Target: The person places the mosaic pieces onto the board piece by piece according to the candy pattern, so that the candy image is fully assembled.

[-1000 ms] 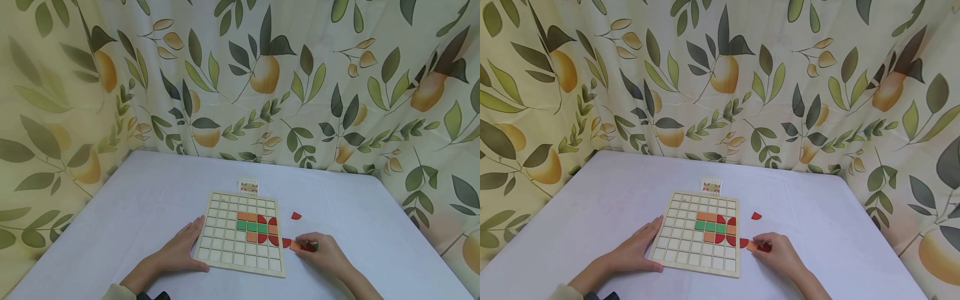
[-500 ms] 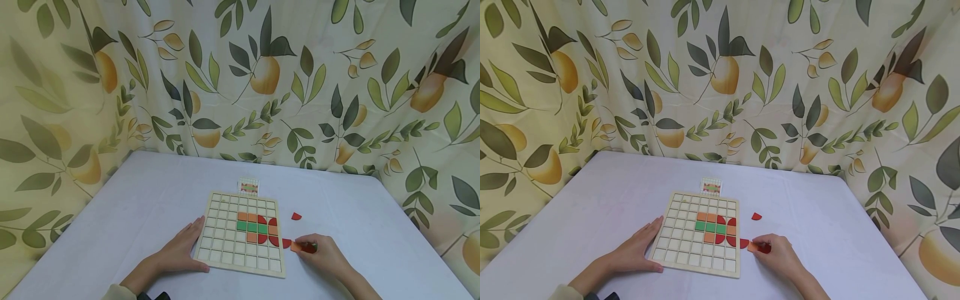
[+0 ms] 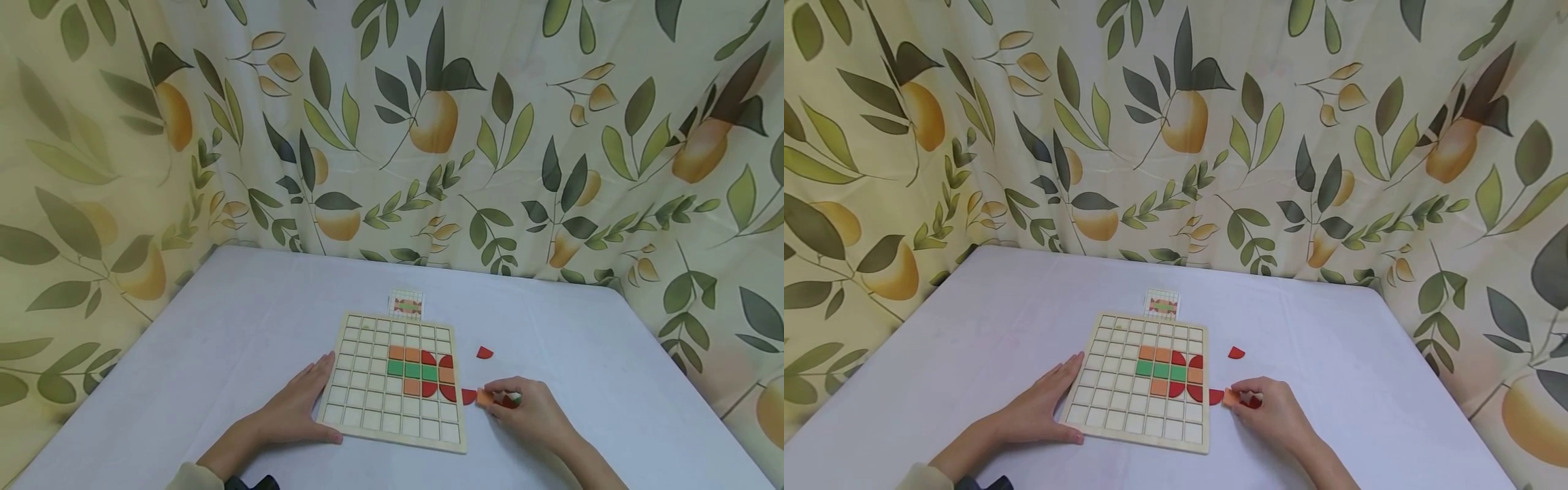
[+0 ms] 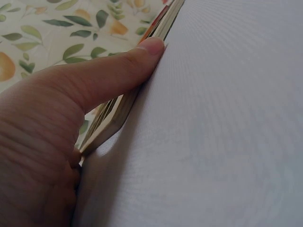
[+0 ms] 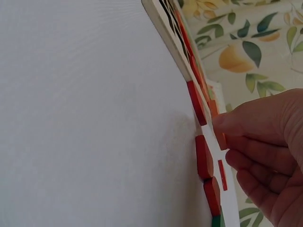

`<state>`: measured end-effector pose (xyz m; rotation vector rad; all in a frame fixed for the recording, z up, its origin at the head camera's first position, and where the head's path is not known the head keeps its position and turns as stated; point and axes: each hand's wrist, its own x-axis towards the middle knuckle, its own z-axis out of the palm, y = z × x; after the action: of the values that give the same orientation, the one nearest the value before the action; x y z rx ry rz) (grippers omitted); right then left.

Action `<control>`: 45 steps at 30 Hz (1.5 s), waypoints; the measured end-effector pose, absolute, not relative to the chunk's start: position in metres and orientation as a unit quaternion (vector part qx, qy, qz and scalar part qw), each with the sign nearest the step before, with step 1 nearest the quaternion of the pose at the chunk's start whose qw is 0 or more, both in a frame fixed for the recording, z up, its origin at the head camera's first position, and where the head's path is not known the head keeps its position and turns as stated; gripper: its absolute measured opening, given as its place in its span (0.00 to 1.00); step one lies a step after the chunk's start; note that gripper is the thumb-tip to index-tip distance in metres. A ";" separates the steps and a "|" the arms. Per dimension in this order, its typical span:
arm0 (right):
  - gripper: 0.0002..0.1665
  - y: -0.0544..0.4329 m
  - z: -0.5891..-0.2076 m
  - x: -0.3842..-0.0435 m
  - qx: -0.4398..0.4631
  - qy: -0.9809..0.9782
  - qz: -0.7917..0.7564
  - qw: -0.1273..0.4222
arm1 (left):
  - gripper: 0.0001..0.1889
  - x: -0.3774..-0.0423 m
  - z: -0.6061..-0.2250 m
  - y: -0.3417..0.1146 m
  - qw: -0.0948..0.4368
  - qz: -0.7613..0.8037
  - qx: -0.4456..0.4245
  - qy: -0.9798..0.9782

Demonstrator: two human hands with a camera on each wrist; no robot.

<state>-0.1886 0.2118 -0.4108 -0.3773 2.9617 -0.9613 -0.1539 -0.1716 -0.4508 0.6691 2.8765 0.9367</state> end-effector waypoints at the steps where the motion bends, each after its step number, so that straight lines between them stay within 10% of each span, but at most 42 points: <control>1: 0.15 0.211 -0.410 -0.190 -0.123 0.944 -0.307 0.001 | 0.67 -0.154 -0.451 -0.172 0.021 0.301 0.217 0.928; 45: 0.14 0.151 -0.409 -0.208 -0.265 0.896 -0.356 -0.011 | 0.68 -0.154 -0.452 -0.172 0.022 0.294 0.219 0.930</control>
<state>-0.2078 0.1514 -0.4090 -0.8377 2.8365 -1.1254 -0.1539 -0.1717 -0.4518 0.6784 2.8814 0.9107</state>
